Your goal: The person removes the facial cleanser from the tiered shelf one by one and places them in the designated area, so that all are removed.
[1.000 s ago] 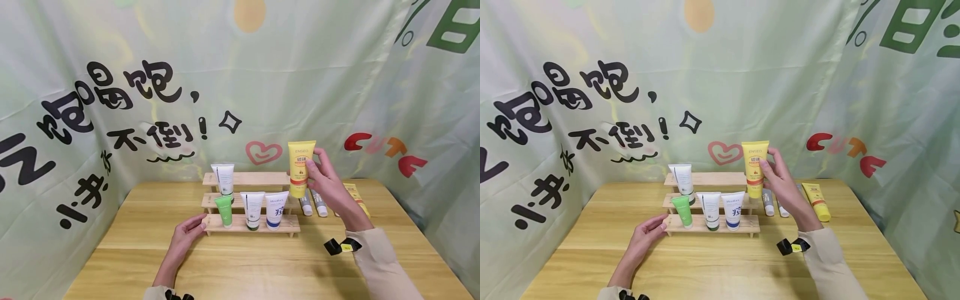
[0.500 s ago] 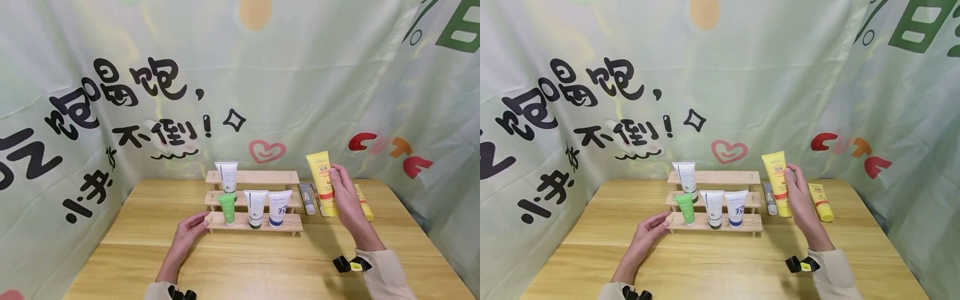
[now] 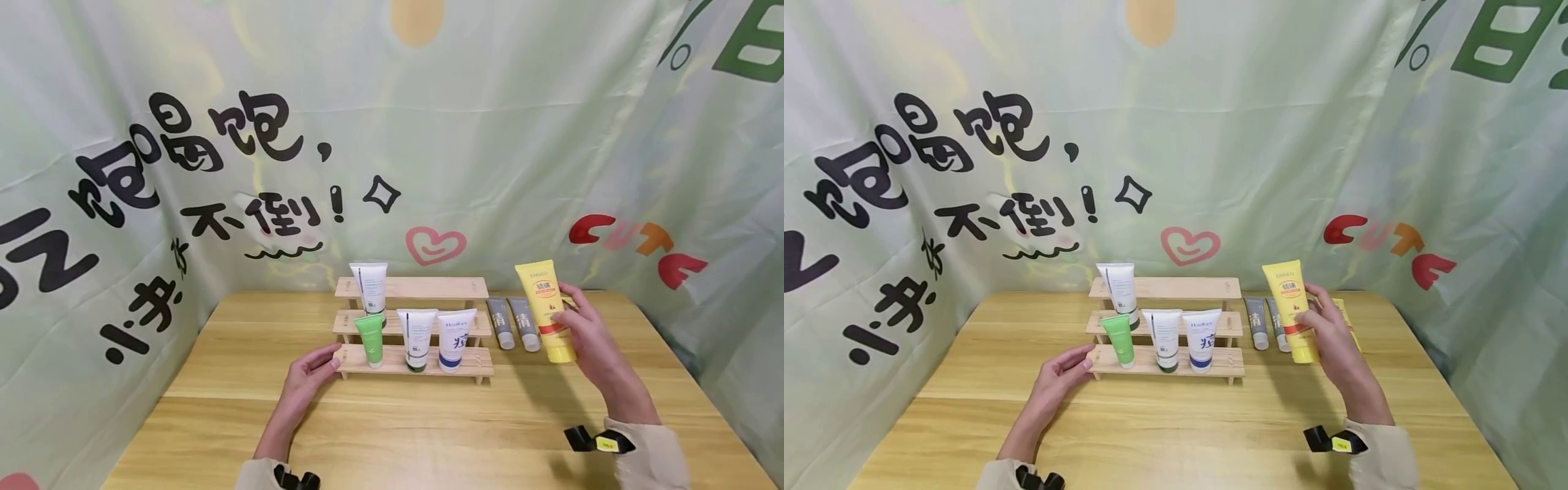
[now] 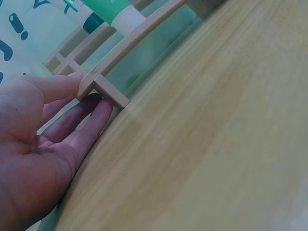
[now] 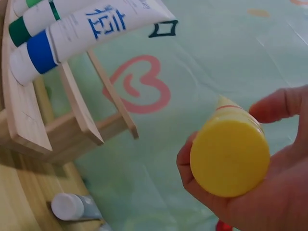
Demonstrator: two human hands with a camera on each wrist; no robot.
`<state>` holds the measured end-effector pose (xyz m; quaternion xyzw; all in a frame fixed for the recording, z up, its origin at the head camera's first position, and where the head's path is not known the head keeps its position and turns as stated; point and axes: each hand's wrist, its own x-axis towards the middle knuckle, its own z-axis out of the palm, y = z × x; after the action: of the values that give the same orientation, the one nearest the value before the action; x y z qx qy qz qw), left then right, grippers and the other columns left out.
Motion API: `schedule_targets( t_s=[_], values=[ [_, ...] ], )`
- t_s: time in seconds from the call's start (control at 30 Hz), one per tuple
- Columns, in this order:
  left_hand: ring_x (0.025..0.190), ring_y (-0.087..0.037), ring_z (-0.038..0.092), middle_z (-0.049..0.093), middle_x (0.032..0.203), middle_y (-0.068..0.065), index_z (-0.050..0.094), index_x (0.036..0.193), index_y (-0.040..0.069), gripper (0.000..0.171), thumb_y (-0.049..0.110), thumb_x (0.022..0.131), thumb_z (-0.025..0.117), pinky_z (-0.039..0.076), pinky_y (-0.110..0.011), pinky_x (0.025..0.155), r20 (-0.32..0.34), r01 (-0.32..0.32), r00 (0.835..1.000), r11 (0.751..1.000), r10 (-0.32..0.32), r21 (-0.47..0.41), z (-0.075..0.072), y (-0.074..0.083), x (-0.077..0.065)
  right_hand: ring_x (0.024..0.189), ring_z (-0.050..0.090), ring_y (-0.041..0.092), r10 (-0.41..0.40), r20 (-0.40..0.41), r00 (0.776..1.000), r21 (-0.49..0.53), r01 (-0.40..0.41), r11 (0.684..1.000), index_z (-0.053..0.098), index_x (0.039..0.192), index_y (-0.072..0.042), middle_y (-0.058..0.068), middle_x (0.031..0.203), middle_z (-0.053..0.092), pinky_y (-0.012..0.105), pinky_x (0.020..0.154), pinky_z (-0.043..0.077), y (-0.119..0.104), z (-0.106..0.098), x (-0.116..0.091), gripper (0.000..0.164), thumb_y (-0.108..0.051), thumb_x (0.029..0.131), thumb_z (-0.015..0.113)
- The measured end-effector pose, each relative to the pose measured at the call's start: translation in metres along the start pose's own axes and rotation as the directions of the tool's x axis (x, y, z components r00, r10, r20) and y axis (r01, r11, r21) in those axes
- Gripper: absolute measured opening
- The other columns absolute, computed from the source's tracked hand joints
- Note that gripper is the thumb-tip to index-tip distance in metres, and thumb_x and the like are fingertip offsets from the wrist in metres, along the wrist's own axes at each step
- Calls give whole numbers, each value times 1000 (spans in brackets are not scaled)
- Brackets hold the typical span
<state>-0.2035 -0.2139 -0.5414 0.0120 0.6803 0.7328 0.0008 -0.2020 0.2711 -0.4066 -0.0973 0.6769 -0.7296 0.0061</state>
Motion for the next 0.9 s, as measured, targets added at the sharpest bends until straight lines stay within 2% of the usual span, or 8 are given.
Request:
schedule_targets(
  t_s=[0.13, 0.23, 0.33, 0.47, 0.57, 0.67, 0.8, 0.9],
  values=[
    [110, -22, 67, 63, 134, -23, 65, 135, -1, 40, 5, 96, 72, 61, -35, 89, 6, 8, 1000, 1000, -8, -3, 1, 0, 0, 84, 64, 14, 14, -36, 999, 19, -14, 1000, 44, 146, -29, -5, 114, 61, 26, 59, 58, 0, -13, -3, 41, -12, 109, 48],
    [110, -22, 68, 63, 134, -23, 65, 135, -1, 41, 6, 95, 73, 61, -35, 89, 6, 12, 1000, 1000, -12, -6, 2, 1, 0, 77, 65, 14, 41, -103, 994, 58, -35, 998, 46, 147, -29, -5, 112, 60, 25, 56, 58, 1, -23, -6, 39, -18, 109, 50],
    [110, -22, 68, 64, 133, -23, 66, 134, -1, 40, 6, 95, 74, 61, -35, 89, 4, 15, 1000, 1000, -14, -7, 3, 1, 0, 77, 65, 12, 62, -183, 981, 96, -45, 994, 45, 147, -29, -5, 115, 53, 24, 57, 58, 3, -33, -8, 39, -21, 109, 51],
    [111, -23, 67, 64, 133, -23, 66, 133, -1, 40, 5, 95, 74, 61, -35, 89, -2, 18, 1000, 1000, -18, -8, 3, 1, 0, 88, 63, 8, 75, -228, 971, 135, -45, 990, 41, 147, -29, -4, 122, 44, 23, 63, 57, 8, -44, -9, 42, -13, 108, 48],
    [112, -24, 67, 64, 133, -23, 66, 133, -2, 40, 5, 95, 74, 61, -34, 90, -4, 17, 1000, 1000, -17, -6, 3, 1, 0, 92, 61, 7, 93, -235, 968, 180, -51, 982, 41, 144, -29, -5, 123, 46, 22, 66, 56, 12, -53, -9, 44, -7, 106, 49],
    [113, -25, 66, 64, 133, -23, 66, 133, -2, 40, 6, 95, 74, 61, -34, 90, -5, 15, 1000, 1000, -15, 1, 3, 1, 0, 95, 59, 6, 147, -259, 955, 237, -84, 968, 41, 146, -29, -8, 123, 47, 20, 71, 57, 15, -61, -10, 47, -11, 105, 56],
    [112, -25, 66, 64, 133, -23, 66, 133, -2, 40, 6, 95, 74, 61, -34, 90, -5, 13, 1000, 1000, -13, 3, 2, 0, 0, 100, 56, 3, 216, -299, 929, 321, -115, 940, 32, 156, -26, -11, 123, 47, 16, 78, 56, 18, -69, -10, 62, -16, 103, 63],
    [112, -24, 67, 64, 132, -23, 66, 132, -2, 39, 5, 95, 74, 61, -34, 90, -7, 13, 1000, 1000, -13, -1, 1, -1, -1, 103, 56, 3, 241, -307, 921, 408, -102, 907, 37, 153, -27, -11, 123, 49, 17, 80, 56, 20, -75, -10, 58, -15, 103, 63]
  ],
)
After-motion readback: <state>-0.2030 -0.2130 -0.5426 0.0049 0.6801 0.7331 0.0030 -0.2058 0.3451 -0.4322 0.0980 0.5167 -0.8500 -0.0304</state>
